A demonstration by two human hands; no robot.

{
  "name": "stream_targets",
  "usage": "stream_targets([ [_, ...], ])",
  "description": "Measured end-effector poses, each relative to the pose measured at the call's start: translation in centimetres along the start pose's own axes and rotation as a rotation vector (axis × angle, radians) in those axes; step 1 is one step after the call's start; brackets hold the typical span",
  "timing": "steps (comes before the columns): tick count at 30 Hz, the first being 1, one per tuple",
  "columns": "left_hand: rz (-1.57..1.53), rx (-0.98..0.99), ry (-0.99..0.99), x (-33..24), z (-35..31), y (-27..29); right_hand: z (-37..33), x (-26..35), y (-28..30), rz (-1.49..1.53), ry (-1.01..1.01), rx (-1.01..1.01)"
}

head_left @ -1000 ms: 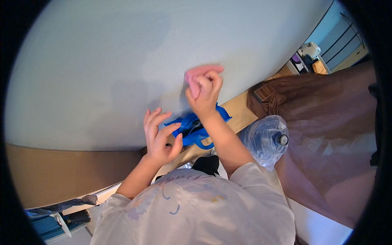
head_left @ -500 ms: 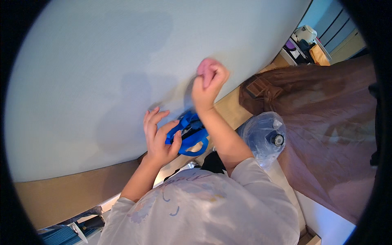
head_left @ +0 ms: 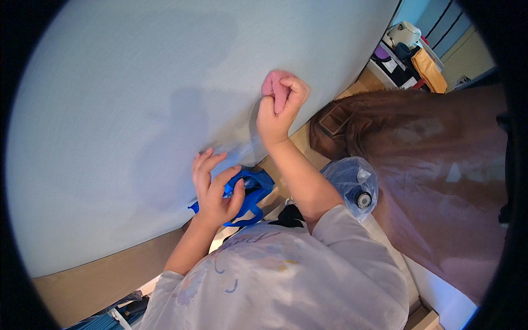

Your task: The person wipes a white wall and a wooden cabinet using a pink cloth. They briefly move a remote control and a blue bag to access the wall, then continue wiping the wall and cabinet surfaces.

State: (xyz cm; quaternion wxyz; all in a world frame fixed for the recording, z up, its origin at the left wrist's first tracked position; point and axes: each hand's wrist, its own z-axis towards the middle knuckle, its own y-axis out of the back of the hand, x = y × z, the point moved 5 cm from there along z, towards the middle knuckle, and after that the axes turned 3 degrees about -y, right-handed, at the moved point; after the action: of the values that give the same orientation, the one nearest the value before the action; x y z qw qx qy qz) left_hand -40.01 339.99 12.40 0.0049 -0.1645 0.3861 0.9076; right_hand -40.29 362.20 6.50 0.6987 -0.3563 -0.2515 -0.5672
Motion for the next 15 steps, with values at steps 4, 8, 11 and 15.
stream_targets([
  [4,0.013,0.023,0.008,0.0,0.9,-1.7,-2.3,-0.6,0.7,0.081,0.024,0.051],
  [8,-0.010,0.032,-0.016,-0.2,2.2,-3.5,-8.4,2.1,1.3,0.124,0.049,0.358],
  [11,-0.024,0.043,-0.041,-0.5,3.3,-4.8,-9.3,2.0,1.7,0.084,0.086,0.473],
  [15,-0.020,0.067,-0.044,-0.7,4.4,-5.8,-3.8,-3.3,2.3,0.129,-0.032,0.247],
])
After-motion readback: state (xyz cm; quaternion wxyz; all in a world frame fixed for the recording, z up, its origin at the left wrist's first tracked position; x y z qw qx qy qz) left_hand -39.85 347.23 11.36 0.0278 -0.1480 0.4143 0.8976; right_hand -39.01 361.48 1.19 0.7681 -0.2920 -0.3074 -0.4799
